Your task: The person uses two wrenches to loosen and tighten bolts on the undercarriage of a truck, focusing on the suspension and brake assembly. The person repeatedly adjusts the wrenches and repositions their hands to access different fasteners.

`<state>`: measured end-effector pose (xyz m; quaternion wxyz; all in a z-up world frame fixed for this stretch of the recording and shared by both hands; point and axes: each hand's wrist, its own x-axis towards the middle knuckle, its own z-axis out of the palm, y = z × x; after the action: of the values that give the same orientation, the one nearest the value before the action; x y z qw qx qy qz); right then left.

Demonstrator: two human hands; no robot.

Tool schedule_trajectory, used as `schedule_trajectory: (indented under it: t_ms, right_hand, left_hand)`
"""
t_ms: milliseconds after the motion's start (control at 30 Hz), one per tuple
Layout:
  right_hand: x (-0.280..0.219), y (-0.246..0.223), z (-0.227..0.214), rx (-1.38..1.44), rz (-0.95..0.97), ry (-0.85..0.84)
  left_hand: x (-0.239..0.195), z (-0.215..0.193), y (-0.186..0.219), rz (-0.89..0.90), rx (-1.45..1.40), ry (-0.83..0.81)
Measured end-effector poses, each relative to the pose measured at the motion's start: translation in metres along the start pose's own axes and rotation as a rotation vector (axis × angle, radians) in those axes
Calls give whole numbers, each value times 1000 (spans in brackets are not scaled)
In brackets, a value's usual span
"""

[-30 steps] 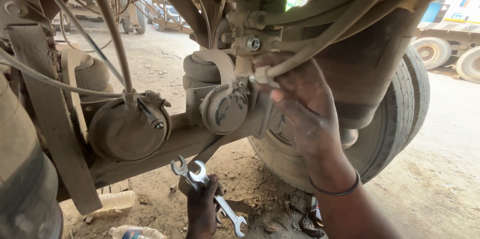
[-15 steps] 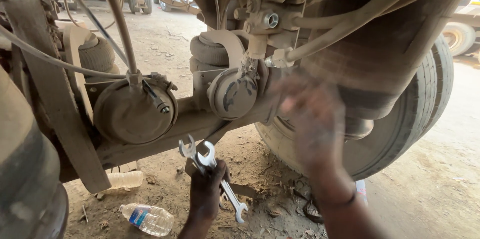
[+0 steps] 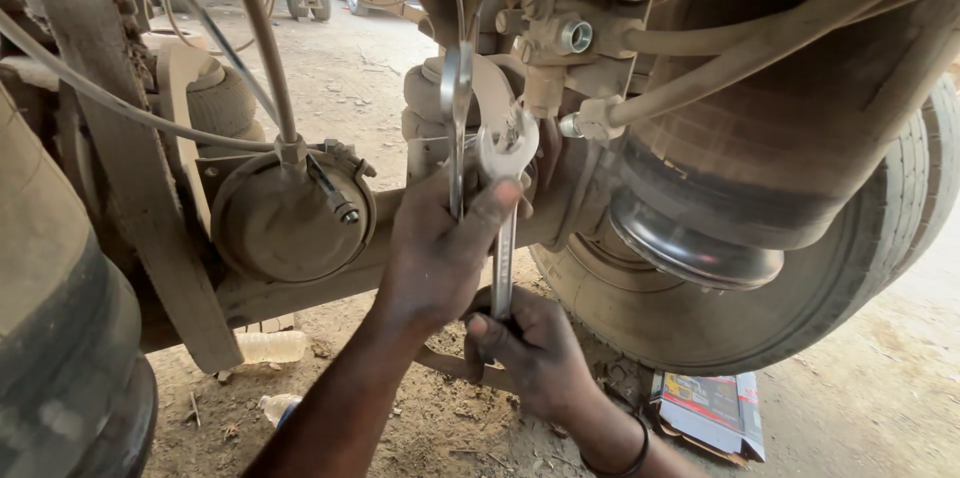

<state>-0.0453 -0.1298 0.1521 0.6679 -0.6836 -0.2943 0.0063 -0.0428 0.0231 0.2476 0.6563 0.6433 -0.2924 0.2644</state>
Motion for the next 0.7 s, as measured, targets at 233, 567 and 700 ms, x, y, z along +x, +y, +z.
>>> schedule_trajectory:
  t_ms: [233,567,700]
  right_hand:
    - [7,-20,6,82,-145,-32]
    - [11,-62,21,684,-131,-90]
    - [8,-70,31,714,-94,-37]
  left_hand:
    - [17,-3,9,-154,-29,54]
    - [51,-3,40,-31,-109,-35]
    - [68,-2,44,64,-63,69]
